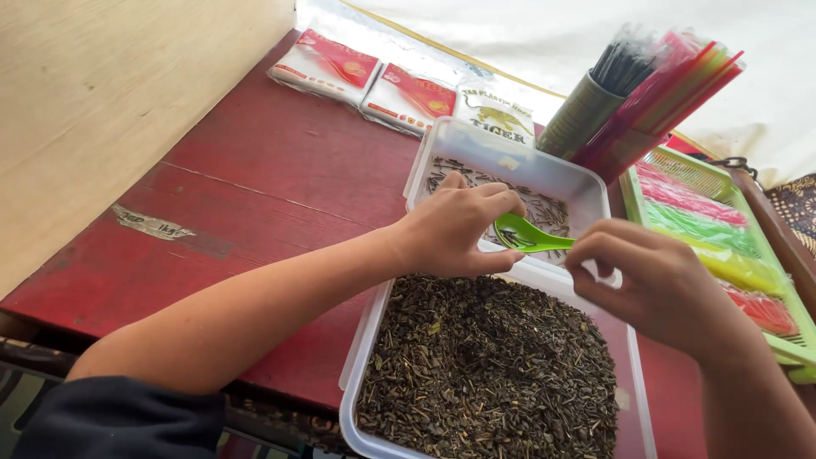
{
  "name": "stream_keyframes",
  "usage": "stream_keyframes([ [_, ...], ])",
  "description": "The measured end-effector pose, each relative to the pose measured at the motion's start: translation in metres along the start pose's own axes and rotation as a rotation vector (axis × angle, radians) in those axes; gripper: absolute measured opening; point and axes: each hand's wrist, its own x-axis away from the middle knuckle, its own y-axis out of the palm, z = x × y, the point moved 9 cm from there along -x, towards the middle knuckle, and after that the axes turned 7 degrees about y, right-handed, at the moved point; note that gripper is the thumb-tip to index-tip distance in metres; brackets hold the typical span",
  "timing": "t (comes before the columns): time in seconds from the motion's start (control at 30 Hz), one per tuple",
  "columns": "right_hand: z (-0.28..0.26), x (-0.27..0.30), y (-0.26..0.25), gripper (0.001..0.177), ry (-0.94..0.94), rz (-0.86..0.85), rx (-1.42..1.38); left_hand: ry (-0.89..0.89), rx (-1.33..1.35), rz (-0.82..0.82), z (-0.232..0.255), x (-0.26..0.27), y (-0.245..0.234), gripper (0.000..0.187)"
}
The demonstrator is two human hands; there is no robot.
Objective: Sorting dried tea leaves by removing stems and sticks using a plastic spoon and fingers
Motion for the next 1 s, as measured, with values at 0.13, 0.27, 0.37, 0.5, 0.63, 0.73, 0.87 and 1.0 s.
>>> stream_keyframes([
  [0.13, 0.011, -0.008, 0.004, 0.007, 0.006, 0.033, -0.007, 0.01, 0.017, -0.011, 0.001, 0.0, 0.0, 0.047],
  [0.27, 0.002, -0.01, 0.007, 0.002, -0.12, 0.092, 0.087, 0.032, 0.001, -0.022, 0.004, 0.0, 0.002, 0.048],
  [0.37, 0.001, -0.01, 0.01, 0.004, -0.128, 0.105, 0.135, 0.044, -0.005, -0.01, 0.005, 0.0, 0.0, 0.047],
  [0.5, -0.003, -0.009, 0.013, 0.006, -0.164, 0.116, 0.154, 0.048, -0.008, 0.0, 0.006, 0.001, -0.001, 0.046],
  [0.63, -0.004, -0.011, 0.012, 0.005, -0.169, 0.122, 0.157, 0.049, 0.004, -0.003, 0.005, 0.002, 0.0, 0.045],
  [0.73, -0.007, -0.011, 0.009, 0.007, -0.171, 0.129, 0.15, 0.052, -0.006, 0.014, 0.005, 0.002, -0.001, 0.046],
  [0.87, -0.029, -0.006, 0.0, 0.011, -0.241, 0.177, 0.165, 0.026, -0.044, 0.047, 0.002, 0.002, -0.004, 0.045],
  [1.0, -0.037, -0.001, 0.019, 0.011, -0.191, -0.081, 0.119, -0.038, -0.079, 0.091, -0.003, 0.002, -0.009, 0.046],
])
